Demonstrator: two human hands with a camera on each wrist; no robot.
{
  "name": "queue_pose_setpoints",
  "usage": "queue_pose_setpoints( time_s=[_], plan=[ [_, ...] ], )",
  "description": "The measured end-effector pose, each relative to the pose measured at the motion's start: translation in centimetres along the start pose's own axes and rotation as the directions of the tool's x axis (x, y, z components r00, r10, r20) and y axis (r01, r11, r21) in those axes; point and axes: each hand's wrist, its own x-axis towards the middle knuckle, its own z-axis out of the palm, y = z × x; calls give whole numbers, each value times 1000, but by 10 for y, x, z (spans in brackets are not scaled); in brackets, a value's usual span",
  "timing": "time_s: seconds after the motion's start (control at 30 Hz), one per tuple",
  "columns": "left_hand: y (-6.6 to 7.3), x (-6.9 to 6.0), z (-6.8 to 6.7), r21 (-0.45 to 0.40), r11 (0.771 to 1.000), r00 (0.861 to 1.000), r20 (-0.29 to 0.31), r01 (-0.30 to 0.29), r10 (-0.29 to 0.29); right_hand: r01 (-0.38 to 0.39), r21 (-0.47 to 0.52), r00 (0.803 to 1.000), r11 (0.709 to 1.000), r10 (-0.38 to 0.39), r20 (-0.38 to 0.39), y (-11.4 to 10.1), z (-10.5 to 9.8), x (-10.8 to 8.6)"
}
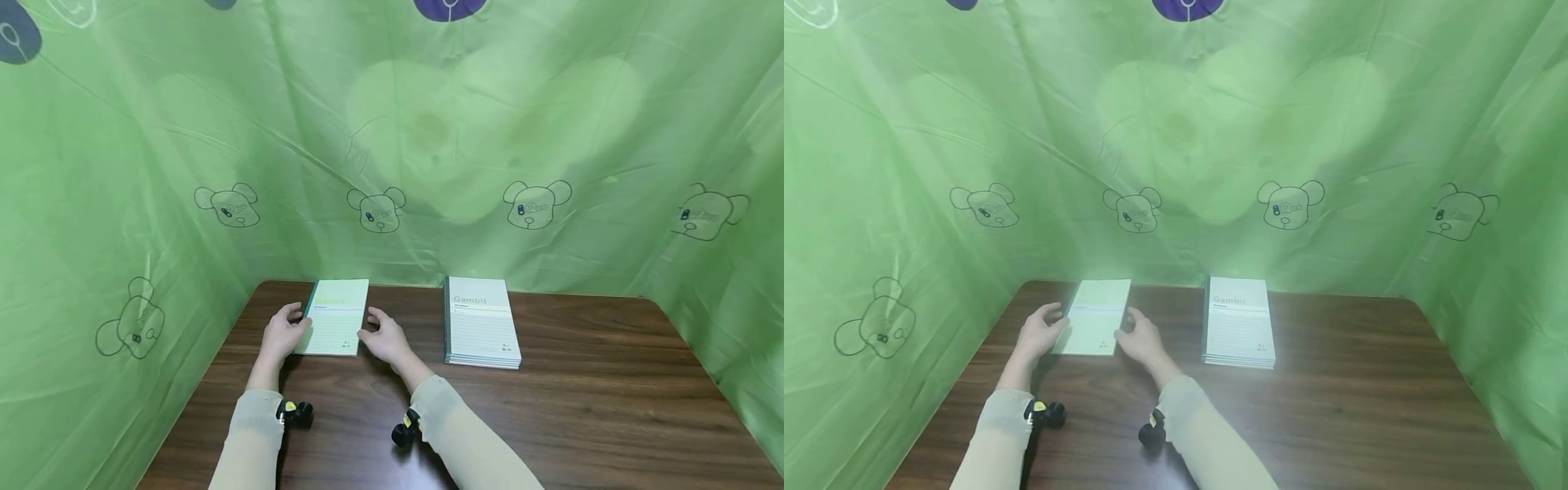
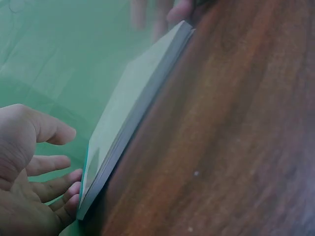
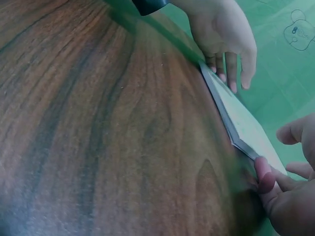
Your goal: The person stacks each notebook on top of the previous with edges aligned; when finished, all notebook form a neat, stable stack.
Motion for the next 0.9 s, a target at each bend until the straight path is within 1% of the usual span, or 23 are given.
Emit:
queue_pose_setpoints(
  time_s=[0.2, 0.37, 0.4, 0.5, 0.6, 0.63, 0.7, 0.77, 0.83, 0.9],
  plan=[
    [2, -2, 5, -23, 1000, 1000, 12, -3, 3, 33, 13, 999, 999, -34, 42, 2, 4, -1],
    [1, -2, 9, -71, 997, 1000, 7, 26, -25, 33, 21, 999, 999, -34, 36, 5, 5, -3],
    [0, -2, 10, -80, 996, 999, 3, 32, -32, 33, 23, 999, 999, -34, 35, 6, 5, -3],
    [-1, -2, 11, -102, 994, 999, -25, 27, -30, 38, 23, 999, 999, -39, 35, 8, 6, -2],
    [1, -5, 11, -160, 986, 997, -58, 39, -49, 37, 16, 999, 999, -37, 38, 8, 6, -3],
    [2, -6, 11, -187, 981, 996, -63, 49, -61, 33, 12, 999, 999, -34, 38, 8, 6, -3],
    [4, -7, 12, -259, 962, 994, -52, 81, -98, 26, 0, 999, 1000, -26, 29, 7, 5, -4],
    [4, -9, 12, -336, 933, 989, -12, 132, -144, 25, -23, 1000, 999, -24, 15, 7, 4, -5],
    [5, -10, 12, -403, 896, 981, 36, 188, -190, 23, -34, 1000, 999, -22, 4, 7, 3, -6],
    [7, -12, 12, -450, 862, 972, 74, 233, -224, 19, -35, 1000, 999, -19, -9, 7, 3, -6]
  ],
)
